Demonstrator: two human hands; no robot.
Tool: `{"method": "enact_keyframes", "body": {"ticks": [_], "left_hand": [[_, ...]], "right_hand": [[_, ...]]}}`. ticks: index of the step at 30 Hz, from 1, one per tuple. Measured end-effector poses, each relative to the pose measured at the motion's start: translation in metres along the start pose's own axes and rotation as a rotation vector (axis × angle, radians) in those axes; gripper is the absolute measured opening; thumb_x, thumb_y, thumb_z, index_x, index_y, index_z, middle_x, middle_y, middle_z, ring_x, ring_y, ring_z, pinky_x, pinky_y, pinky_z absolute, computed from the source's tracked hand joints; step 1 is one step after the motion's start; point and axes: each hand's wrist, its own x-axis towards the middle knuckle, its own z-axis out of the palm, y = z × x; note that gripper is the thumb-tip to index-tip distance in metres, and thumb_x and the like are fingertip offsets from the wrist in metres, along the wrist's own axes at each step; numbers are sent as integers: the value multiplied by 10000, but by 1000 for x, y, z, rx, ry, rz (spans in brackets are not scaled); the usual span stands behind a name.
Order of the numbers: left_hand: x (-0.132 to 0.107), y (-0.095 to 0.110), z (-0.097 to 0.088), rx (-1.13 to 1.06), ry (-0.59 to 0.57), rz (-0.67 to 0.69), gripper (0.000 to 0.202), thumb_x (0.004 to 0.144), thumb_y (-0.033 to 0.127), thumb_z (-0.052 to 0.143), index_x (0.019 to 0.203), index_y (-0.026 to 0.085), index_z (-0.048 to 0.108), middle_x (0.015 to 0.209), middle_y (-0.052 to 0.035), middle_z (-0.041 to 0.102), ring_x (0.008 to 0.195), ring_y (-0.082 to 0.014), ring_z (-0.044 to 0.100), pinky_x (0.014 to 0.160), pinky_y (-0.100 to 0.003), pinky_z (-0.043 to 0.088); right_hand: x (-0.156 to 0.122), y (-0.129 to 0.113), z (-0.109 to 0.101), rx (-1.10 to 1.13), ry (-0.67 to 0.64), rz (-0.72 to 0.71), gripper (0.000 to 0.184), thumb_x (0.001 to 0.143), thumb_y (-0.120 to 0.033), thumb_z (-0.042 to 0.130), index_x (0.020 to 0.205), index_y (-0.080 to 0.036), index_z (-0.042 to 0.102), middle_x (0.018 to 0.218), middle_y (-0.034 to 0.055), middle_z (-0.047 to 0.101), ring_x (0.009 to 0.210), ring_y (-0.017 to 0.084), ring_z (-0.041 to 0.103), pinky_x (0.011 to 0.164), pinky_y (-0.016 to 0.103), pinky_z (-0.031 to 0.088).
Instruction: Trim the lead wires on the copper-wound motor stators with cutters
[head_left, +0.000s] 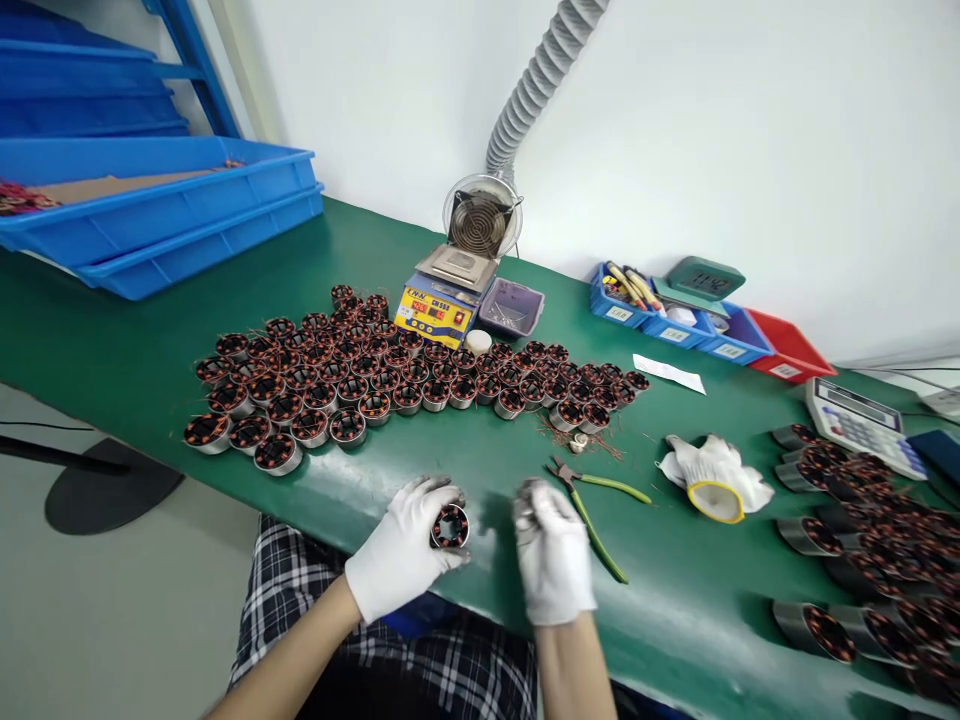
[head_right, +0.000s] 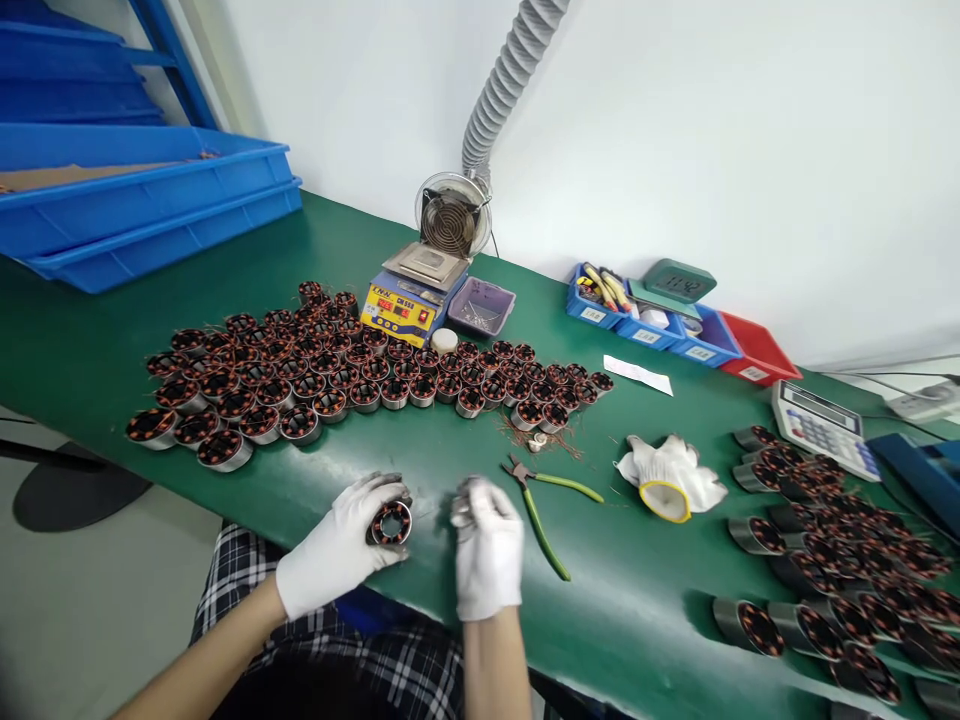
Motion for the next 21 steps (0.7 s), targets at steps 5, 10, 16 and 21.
{"method": "enact_keyframes", "body": {"ticks": [5,10,16,21], "left_hand": [[1,3,-6,7,-4,32,686,500,237,807,1091,199,462,1127,-117,568,1091,-321,512,925,-506,433],[1,2,-3,64,11,29,735,511,222,796,1140,187,419,1113,-118,580,1056,-320,536,908,-510,445],[0,2,-5,51,-11,50,592,586,225,744,1094,204,440,1066,-90,589,1039,-287,543,927,-498,422],[2,5,-8,17,-41,109,516,565,226,766,988,199,472,979,-61,606,963,-249,566,976,-504,371]], "right_hand": [[7,-23,-19,-1,21,-123,378,486,-398,801,752,-180,645,715,6,662,567,106,586,533,232,497],[-15,4,7,-457,-395,215,329,524,-329,760,791,-155,680,753,52,685,657,162,602,668,301,492],[-22,24,15,-499,-251,164,121,526,-282,688,544,-174,637,560,-7,617,534,124,514,566,256,445],[-21,31,-6,-641,-161,65,168,568,-337,639,593,-173,662,553,23,627,468,131,480,471,262,413]]}}
